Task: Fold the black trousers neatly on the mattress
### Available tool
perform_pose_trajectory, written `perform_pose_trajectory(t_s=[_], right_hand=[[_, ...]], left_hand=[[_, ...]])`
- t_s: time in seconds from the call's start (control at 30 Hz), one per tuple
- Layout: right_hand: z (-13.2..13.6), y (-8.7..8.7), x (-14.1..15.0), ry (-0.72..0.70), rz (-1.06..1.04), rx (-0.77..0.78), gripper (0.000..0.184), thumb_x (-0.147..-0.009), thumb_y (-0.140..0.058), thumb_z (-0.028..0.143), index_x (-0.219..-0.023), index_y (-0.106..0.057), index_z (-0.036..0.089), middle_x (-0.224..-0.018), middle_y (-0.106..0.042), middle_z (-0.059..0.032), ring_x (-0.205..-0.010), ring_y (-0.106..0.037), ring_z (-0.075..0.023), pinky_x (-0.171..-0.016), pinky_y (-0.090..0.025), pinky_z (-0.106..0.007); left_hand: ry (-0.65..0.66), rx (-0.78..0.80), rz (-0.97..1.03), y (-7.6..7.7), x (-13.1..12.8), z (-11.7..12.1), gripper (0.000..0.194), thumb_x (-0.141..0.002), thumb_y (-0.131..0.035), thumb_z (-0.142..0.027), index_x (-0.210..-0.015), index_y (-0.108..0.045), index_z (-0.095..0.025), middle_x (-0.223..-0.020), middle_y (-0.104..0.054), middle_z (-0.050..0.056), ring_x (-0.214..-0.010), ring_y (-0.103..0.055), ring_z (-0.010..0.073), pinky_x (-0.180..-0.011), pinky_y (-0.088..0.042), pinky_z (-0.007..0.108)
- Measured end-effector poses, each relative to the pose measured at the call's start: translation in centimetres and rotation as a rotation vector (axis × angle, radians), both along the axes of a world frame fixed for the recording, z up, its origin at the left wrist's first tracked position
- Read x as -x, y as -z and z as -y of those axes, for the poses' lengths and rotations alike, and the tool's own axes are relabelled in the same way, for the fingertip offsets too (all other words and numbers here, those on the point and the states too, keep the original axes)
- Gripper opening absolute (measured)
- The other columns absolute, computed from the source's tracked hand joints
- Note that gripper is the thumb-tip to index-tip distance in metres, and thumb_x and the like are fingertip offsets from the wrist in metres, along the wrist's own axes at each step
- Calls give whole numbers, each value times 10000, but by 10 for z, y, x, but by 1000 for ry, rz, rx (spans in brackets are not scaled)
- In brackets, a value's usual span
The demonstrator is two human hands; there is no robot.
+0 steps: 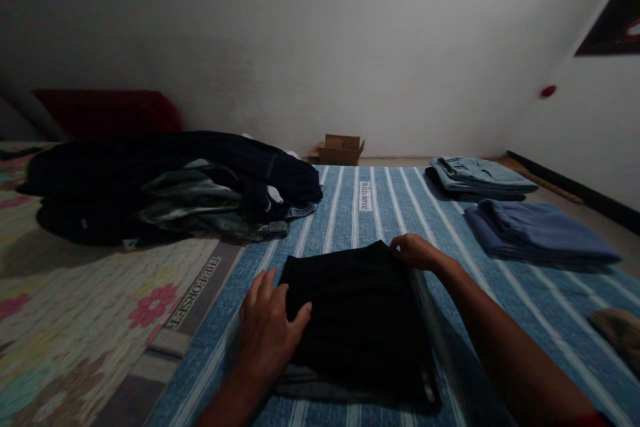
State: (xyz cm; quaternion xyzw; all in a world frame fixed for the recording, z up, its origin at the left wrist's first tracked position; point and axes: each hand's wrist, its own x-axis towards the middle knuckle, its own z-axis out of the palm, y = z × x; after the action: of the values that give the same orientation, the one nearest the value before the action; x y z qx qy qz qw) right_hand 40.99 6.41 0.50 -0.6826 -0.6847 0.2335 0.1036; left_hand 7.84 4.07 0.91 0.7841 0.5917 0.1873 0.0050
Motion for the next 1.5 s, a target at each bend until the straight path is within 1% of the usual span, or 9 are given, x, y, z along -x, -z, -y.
perform_pose_trajectory(t_s=[0.1, 0.2, 0.4, 0.6, 0.87, 1.0, 1.13, 1.3, 1.5], right_hand=[[-2, -1, 0, -27, -11, -6, 223, -732, -483, 97, -815, -674, 176, -700, -628, -13, -640, -549, -136, -573, -355, -219], [-3, 0, 0, -27, -26, -2, 232, -711, -454, 66, -766, -653, 171, -664, -613, -3, -615, -541, -126, -548, -345, -208], [-1, 0, -1, -24, -11, -26, 201, -726, -426, 75, -719, -608, 159, -662, -599, -9, -616, -531, -122, -540, -330, -207], [-2, 0, 1, 1, 80, -14, 190, -762, -431, 102, -749, -615, 147, -723, -625, -47, -647, -542, -136, -549, -318, -224], [-3, 5, 4, 42, 204, 38, 153, -851, -464, 175, -849, -613, 143, -810, -631, -35, -720, -564, -144, -614, -386, -257], [-1, 4, 8, 62, 263, 48, 174, -892, -448, 217, -909, -605, 145, -846, -635, -37, -752, -584, -154, -639, -422, -280], [4, 3, 16, 95, 332, 49, 198, -913, -439, 248, -962, -596, 138, -894, -639, -65, -793, -598, -169, -663, -444, -296], [6, 3, 23, 135, 409, 65, 224, -912, -492, 329, -1010, -582, 149, -929, -624, -44, -827, -600, -168, -724, -482, -341], [7, 1, 28, 160, 450, 61, 234, -921, -472, 322, -1035, -574, 145, -948, -629, -51, -842, -607, -174, -734, -484, -349]], left_hand=[[26, 13, -22, -8, -2, 10, 368, -715, -546, -449, -932, -596, -156, -1122, -585, 151, -1121, -473, 319, -953, -392, 435], [24, 124, 12, -10, -3, 12, 276, -716, -535, -444, -813, -552, -186, -889, -613, 98, -931, -541, 285, -831, -437, 395], [-23, 230, 167, -6, -4, 4, 245, -698, -510, -389, -580, -351, -244, -658, -530, 21, -737, -534, 228, -677, -411, 332], [-106, 333, 237, -19, -7, -3, 247, -697, -452, -310, -531, -285, -235, -506, -393, -43, -535, -454, 152, -551, -337, 268], [-126, 380, 195, -9, -1, -7, 185, -717, -443, -339, -612, -329, -238, -525, -431, -48, -528, -488, 153, -545, -349, 268], [-106, 395, 294, -5, 0, -5, 253, -736, -442, -376, -921, -435, -204, -623, -530, -29, -599, -570, 185, -597, -417, 290], [-47, 375, 383, -5, -1, 0, 479, -770, -402, -367, -1199, -360, -158, -711, -573, 0, -609, -596, 192, -607, -459, 308], [61, 326, 471, 1, 2, -1, 499, -780, -402, -353, -1242, -344, -174, -824, -597, 36, -714, -631, 199, -650, -491, 313], [62, 311, 405, 6, 3, -3, 485, -796, -376, -333, -1248, -347, -161, -700, -558, -5, -608, -604, 187, -596, -474, 307]])
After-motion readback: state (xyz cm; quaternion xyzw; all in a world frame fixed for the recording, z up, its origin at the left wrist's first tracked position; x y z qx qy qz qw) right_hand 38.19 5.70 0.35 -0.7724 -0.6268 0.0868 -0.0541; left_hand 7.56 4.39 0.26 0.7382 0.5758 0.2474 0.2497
